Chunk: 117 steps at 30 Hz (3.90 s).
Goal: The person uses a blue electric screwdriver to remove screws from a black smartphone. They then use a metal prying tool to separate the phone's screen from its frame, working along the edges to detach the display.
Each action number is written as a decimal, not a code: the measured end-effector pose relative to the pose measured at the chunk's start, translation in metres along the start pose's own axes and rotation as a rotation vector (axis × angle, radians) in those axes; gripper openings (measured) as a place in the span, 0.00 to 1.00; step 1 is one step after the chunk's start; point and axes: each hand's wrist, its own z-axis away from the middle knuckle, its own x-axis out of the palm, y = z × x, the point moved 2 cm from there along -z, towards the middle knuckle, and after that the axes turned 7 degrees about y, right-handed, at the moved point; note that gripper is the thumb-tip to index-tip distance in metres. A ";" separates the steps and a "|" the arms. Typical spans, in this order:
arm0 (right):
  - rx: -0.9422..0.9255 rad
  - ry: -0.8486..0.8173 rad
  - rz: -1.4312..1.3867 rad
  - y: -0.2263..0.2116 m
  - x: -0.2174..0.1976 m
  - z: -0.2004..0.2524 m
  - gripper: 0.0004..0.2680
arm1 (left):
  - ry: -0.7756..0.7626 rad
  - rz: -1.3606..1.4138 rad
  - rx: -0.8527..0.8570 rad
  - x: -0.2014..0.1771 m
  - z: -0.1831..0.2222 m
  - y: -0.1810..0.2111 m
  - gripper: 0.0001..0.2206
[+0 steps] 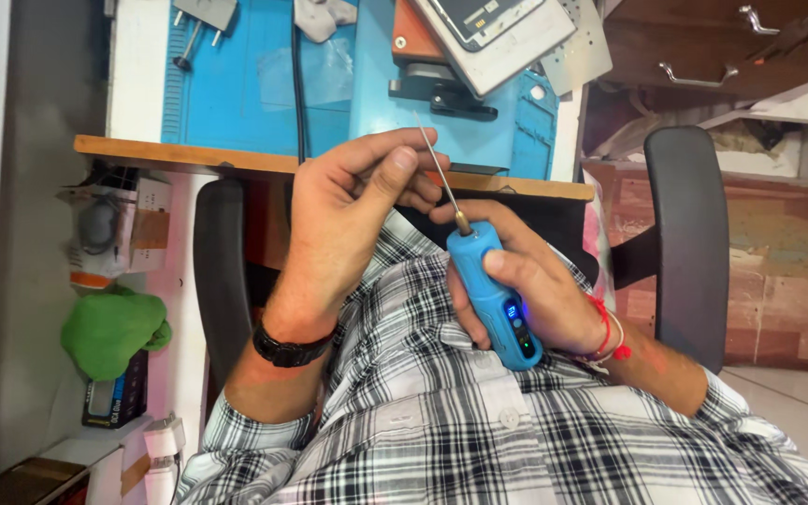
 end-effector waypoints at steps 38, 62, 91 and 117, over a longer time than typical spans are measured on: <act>0.085 -0.169 0.031 -0.006 -0.007 0.004 0.36 | 0.035 -0.031 0.060 0.000 -0.002 -0.012 0.16; 0.112 0.100 -0.016 -0.002 -0.001 -0.006 0.20 | -0.003 -0.023 0.009 0.005 -0.002 -0.018 0.16; 0.075 0.047 0.105 -0.002 0.003 -0.010 0.21 | -0.098 0.077 -0.019 0.004 -0.002 -0.005 0.20; -0.015 0.061 0.929 -0.024 0.010 -0.010 0.19 | -0.161 1.024 -0.037 0.015 -0.017 0.048 0.44</act>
